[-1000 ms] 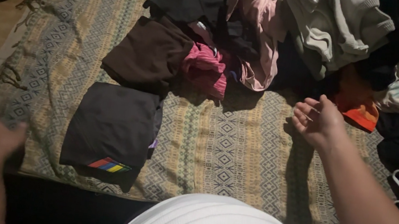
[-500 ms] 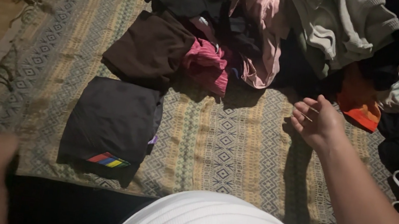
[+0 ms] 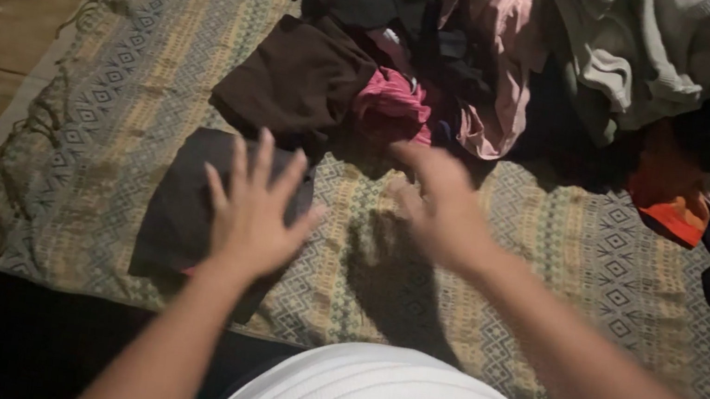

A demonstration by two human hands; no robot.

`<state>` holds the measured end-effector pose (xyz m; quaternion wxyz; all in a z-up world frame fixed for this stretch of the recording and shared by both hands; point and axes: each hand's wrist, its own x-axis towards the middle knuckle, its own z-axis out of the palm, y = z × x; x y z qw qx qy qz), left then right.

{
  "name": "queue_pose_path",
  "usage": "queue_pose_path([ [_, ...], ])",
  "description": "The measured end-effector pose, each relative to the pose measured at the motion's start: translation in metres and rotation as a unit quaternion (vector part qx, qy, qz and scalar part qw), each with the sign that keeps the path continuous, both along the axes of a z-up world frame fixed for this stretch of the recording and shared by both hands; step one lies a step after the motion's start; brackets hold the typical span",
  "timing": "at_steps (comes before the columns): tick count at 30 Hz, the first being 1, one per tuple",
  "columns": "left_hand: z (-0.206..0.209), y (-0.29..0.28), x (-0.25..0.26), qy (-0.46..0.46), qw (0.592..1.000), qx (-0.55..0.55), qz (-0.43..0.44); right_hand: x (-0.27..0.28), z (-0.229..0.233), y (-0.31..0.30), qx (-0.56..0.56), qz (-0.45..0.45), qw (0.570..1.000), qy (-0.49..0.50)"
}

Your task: Folding various articles of clothing on a bed and organizing them into stacks.

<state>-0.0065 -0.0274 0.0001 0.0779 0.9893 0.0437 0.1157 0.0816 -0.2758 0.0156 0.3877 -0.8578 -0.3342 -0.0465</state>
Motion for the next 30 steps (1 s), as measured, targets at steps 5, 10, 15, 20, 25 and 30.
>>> queue_pose_path([
  [5, 0.006, -0.017, -0.004, 0.189, 0.979, -0.005, 0.08, -0.021, -0.033, 0.034, -0.152, 0.143, 0.975, -0.072],
  [10, -0.019, -0.009, -0.004, 0.148, 0.985, -0.023, 0.085, -0.007, -0.052, 0.044, -0.272, 0.215, 0.935, -0.073],
  [15, -0.024, -0.01, -0.003, 0.131, 0.987, -0.007, 0.09, 0.047, -0.017, 0.05, -0.199, 0.064, 0.964, -0.166],
  [20, -0.013, -0.011, -0.003, 0.147, 0.984, -0.025, 0.095, 0.08, 0.029, 0.078, -0.238, 0.03, 0.929, -0.283],
  [25, -0.011, -0.01, -0.001, 0.162, 0.981, -0.036, 0.095, 0.145, -0.028, 0.079, -0.236, 0.048, 0.968, -0.076],
  [30, -0.01, -0.011, -0.001, 0.149, 0.984, -0.039, 0.085, 0.197, -0.019, 0.075, 0.162, -0.044, 0.986, -0.021],
])
